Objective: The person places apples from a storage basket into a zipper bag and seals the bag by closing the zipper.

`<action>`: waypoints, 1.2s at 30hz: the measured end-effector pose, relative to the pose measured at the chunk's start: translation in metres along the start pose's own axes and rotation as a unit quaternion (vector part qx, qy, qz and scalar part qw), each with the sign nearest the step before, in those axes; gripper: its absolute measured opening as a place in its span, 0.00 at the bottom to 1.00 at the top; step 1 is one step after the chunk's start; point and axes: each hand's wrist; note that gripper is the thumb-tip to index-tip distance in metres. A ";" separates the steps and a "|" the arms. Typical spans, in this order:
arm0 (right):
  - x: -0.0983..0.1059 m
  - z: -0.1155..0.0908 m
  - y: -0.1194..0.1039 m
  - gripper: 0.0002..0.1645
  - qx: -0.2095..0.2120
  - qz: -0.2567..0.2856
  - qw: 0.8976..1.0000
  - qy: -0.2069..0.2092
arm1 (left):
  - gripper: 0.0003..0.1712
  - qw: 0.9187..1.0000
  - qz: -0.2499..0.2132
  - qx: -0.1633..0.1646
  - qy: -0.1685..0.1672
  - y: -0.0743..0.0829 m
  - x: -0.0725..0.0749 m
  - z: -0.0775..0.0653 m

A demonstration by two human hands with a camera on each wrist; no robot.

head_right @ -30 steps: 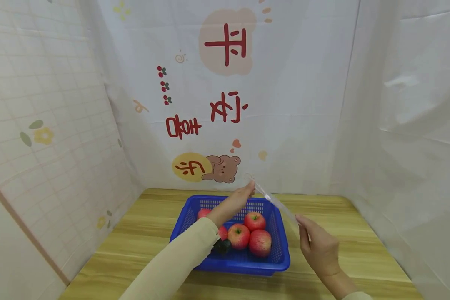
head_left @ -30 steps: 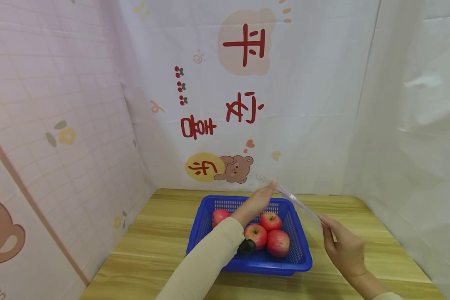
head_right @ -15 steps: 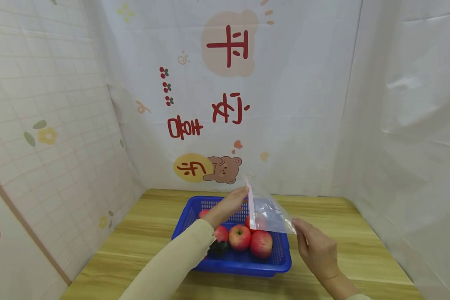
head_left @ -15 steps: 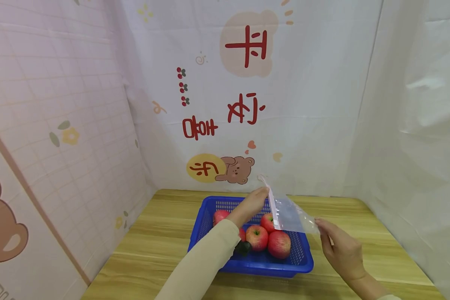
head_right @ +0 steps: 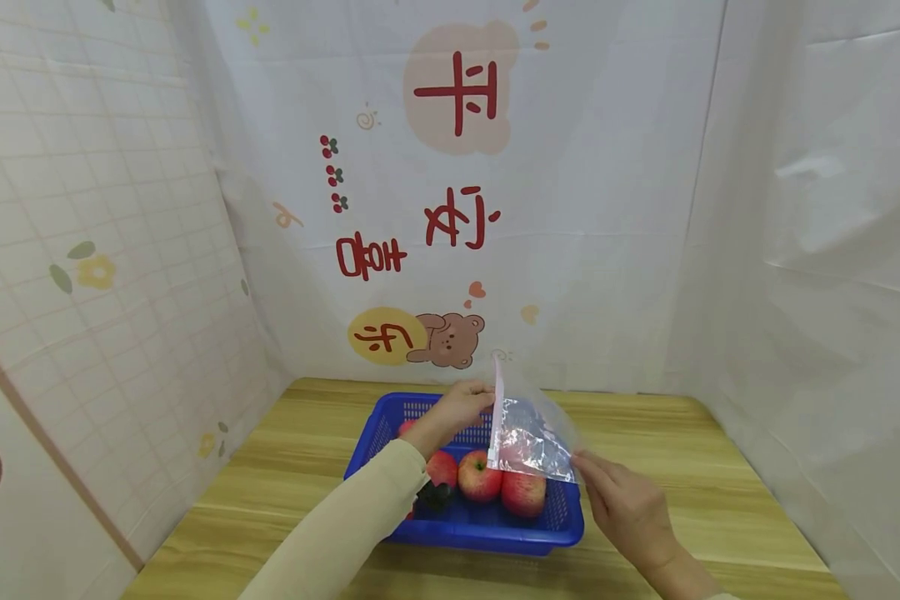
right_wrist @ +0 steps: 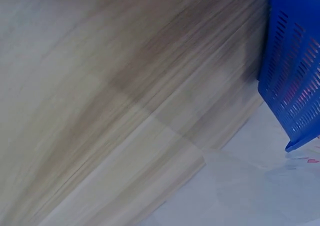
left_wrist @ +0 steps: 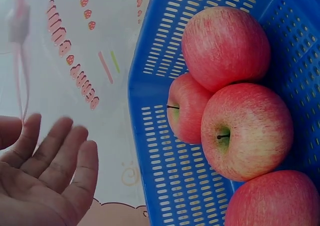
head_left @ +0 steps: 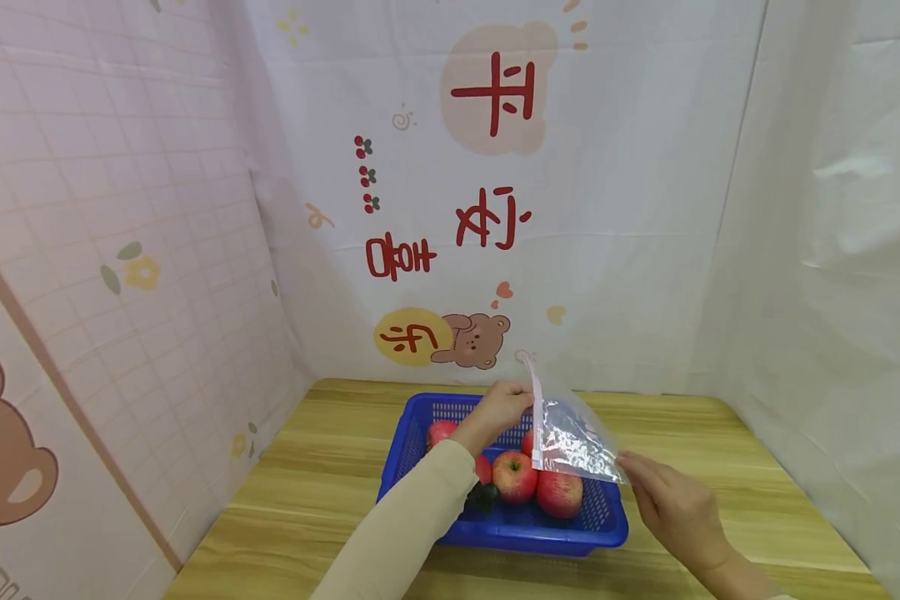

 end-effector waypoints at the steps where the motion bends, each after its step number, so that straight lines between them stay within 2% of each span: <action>1: 0.000 -0.002 0.000 0.22 0.004 0.002 1.000 -0.010 | 0.13 1.000 -0.002 0.002 0.001 -0.001 -0.001 0.000; 5: 0.002 -0.009 0.002 0.24 0.028 0.002 0.998 -0.051 | 0.13 1.000 -0.002 0.011 -0.004 -0.002 -0.001 0.001; 10: 0.002 -0.015 0.007 0.35 0.036 0.004 0.997 -0.074 | 0.13 1.000 -0.005 0.013 -0.013 -0.001 -0.001 -0.001; 15: 0.000 -0.007 0.010 0.36 -0.004 0.004 0.996 -0.091 | 0.13 1.000 -0.012 0.010 -0.011 -0.001 -0.002 -0.001; 18: -0.002 0.007 0.011 0.32 -0.067 -0.001 0.989 -0.129 | 0.13 1.000 -0.022 0.012 -0.009 -0.002 -0.003 0.001; 21: -0.007 0.026 0.008 0.24 -0.159 0.002 0.971 -0.180 | 0.13 0.999 -0.032 0.015 -0.011 -0.004 -0.004 0.002; 24: -0.014 0.047 0.004 0.21 -0.249 0.020 0.943 -0.221 | 0.12 0.999 -0.045 0.022 -0.013 -0.005 -0.006 0.002; 27: -0.021 0.065 0.000 0.20 -0.318 0.046 0.912 -0.255 | 0.12 0.998 -0.056 0.028 -0.017 -0.003 -0.008 0.000; 30: -0.027 0.081 -0.002 0.20 -0.358 0.068 0.887 -0.285 | 0.12 0.998 -0.059 0.025 -0.020 0.000 -0.009 -0.003; 36: -0.036 0.112 -0.002 0.21 -0.395 0.099 0.842 -0.353 | 0.12 0.997 -0.071 0.020 -0.017 0.004 -0.015 -0.005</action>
Point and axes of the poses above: each hand's wrist, its own z-axis towards the middle knuckle, its own x-axis out of the back of the hand, y = z × x, and after that the axes turned 4 degrees about z, right-handed
